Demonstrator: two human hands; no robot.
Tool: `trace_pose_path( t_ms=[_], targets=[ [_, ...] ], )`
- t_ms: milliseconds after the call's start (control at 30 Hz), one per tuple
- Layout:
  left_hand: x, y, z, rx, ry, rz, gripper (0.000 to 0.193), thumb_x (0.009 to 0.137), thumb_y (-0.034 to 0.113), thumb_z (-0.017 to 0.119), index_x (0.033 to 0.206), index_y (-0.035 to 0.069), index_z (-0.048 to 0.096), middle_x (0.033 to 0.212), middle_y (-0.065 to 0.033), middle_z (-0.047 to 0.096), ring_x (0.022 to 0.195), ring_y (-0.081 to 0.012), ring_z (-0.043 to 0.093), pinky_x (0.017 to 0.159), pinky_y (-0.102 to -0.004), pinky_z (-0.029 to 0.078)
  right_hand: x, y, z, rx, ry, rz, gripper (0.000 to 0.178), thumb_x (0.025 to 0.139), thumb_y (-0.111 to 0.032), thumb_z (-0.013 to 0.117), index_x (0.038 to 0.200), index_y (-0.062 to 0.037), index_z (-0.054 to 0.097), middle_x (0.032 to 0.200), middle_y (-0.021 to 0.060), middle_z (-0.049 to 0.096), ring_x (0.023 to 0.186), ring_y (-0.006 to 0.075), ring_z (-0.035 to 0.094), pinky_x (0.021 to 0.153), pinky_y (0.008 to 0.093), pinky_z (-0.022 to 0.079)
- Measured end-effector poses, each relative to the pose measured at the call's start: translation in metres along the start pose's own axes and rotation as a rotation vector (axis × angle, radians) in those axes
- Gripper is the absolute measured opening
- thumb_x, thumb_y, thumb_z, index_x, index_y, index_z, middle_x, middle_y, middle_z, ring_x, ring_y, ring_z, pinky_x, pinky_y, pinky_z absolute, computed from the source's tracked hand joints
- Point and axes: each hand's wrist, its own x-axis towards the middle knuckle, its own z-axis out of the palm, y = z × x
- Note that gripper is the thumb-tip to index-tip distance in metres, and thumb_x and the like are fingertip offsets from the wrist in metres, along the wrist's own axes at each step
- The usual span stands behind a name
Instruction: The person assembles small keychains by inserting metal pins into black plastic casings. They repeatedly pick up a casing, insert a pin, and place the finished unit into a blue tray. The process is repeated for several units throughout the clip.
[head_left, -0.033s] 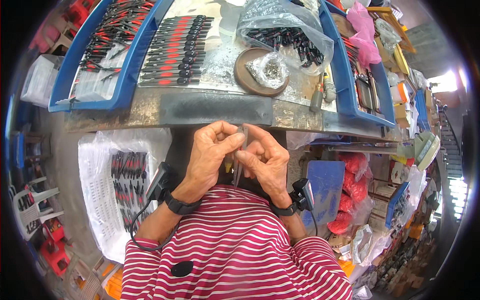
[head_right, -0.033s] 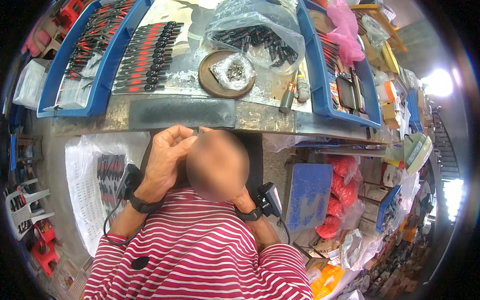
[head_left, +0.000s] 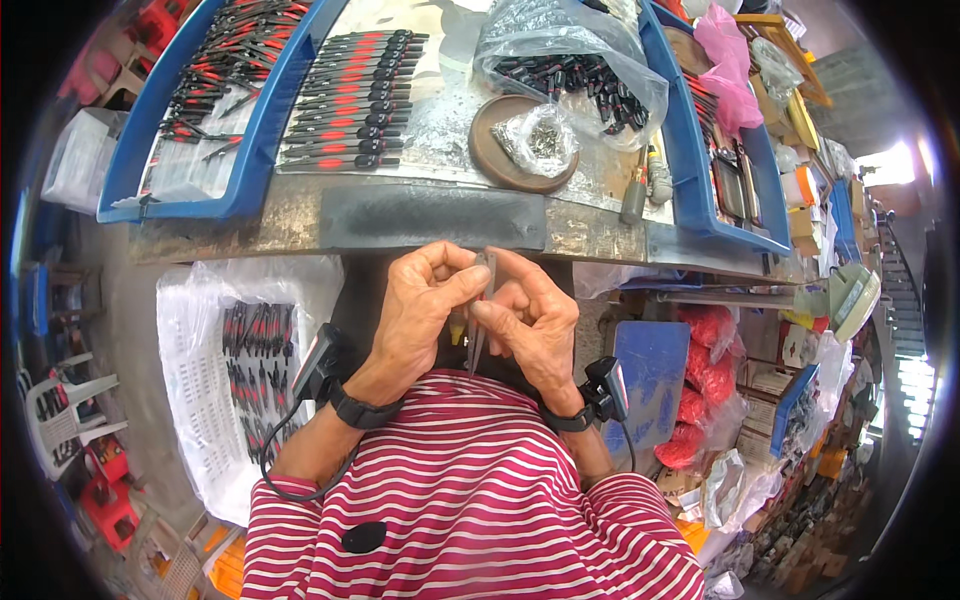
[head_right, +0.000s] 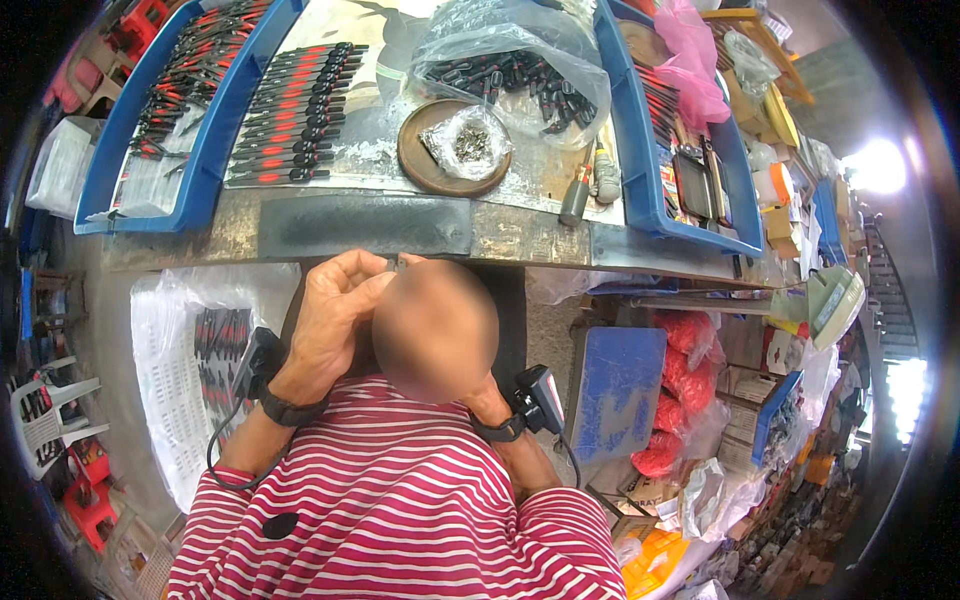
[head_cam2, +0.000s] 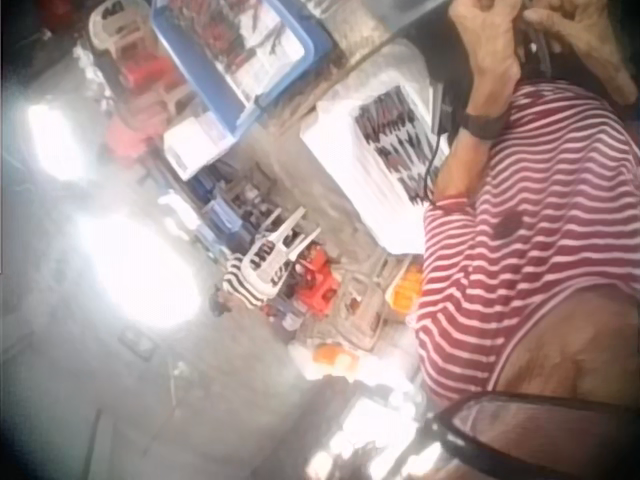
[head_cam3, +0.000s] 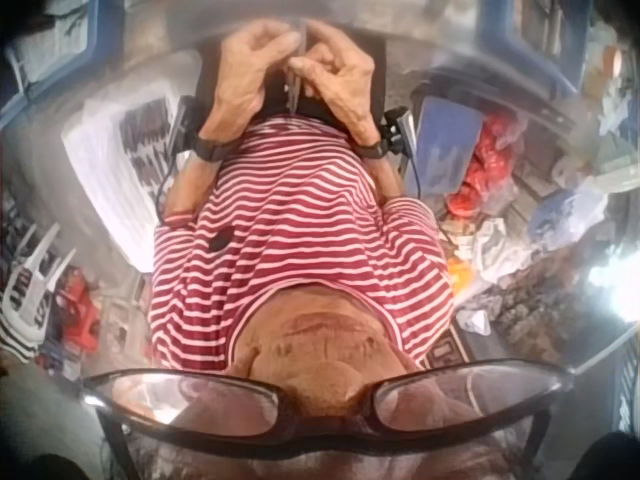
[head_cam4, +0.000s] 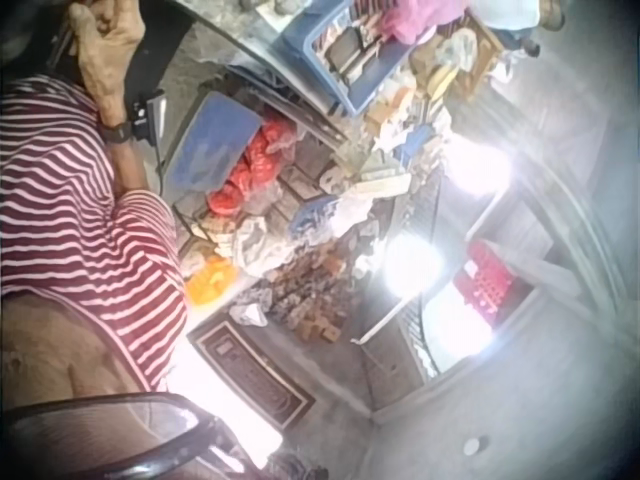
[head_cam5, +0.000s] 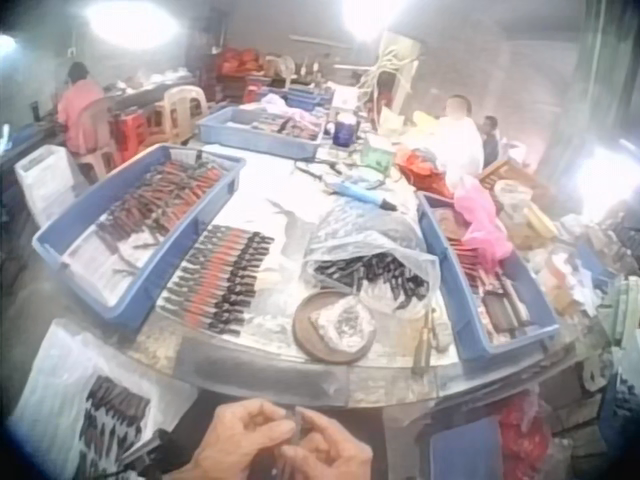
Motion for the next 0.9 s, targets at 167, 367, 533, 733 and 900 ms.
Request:
trace_pose_path(
  t_ms=[167, 367, 533, 733, 900],
  targets=[
    [-0.0003, 0.0001, -0.0016, -0.003, -0.010, 0.008, 0.011, 0.085, 0.011, 0.065, 0.089, 0.004, 0.058, 0.074, 0.0014, 0.060, 0.065, -0.0039, 0.054, 0.059, -0.0184, 0.043, 0.0009, -0.0016, -0.0010, -0.009, -0.057, 0.014, 0.050, 0.083, -0.003, 0.067, 0.128, 0.0024, 0.046, 0.066, 0.0009, 0.056, 0.052, 0.0038, 0.049, 0.044, 0.0175, 0.037],
    [0.0012, -0.0019, -0.0025, -0.018, -0.002, 0.019, 0.011, 0.085, 0.011, 0.066, 0.088, 0.004, 0.058, 0.076, 0.0017, 0.059, 0.066, -0.0039, 0.054, 0.059, -0.0185, 0.043, 0.0025, -0.0004, 0.0003, 0.033, -0.060, 0.020, 0.049, 0.084, -0.003, 0.066, 0.128, 0.0027, 0.046, 0.065, 0.0010, 0.056, 0.052, 0.0039, 0.049, 0.043, 0.0175, 0.037],
    [0.0026, -0.0032, -0.0059, 0.010, -0.007, 0.002, 0.012, 0.084, 0.011, 0.066, 0.089, 0.003, 0.059, 0.075, 0.0009, 0.060, 0.065, -0.0045, 0.055, 0.059, -0.0187, 0.044, 0.0031, 0.0039, 0.0003, 0.023, -0.066, -0.004, 0.049, 0.084, -0.003, 0.066, 0.129, 0.0030, 0.046, 0.066, 0.0015, 0.056, 0.051, 0.0039, 0.049, 0.043, 0.0173, 0.037],
    [0.0034, -0.0014, -0.0078, 0.028, -0.049, -0.027, 0.012, 0.085, 0.013, 0.067, 0.086, 0.002, 0.061, 0.073, -0.0003, 0.061, 0.063, -0.0052, 0.055, 0.059, -0.0191, 0.044, 0.0013, 0.0067, 0.0017, -0.013, -0.056, -0.049, 0.046, 0.086, -0.003, 0.064, 0.128, 0.0031, 0.047, 0.065, 0.0017, 0.056, 0.051, 0.0036, 0.049, 0.042, 0.0175, 0.036],
    [0.0045, 0.0026, -0.0084, 0.043, -0.111, -0.018, 0.019, 0.085, 0.016, 0.066, 0.087, -0.002, 0.062, 0.070, -0.0050, 0.063, 0.058, -0.0064, 0.056, 0.054, -0.0190, 0.045, 0.0009, 0.0022, -0.0048, -0.001, -0.028, -0.002, 0.031, 0.092, -0.008, 0.057, 0.121, 0.0015, 0.055, 0.067, 0.0019, 0.057, 0.051, 0.0040, 0.047, 0.043, 0.0175, 0.035]
  ],
)
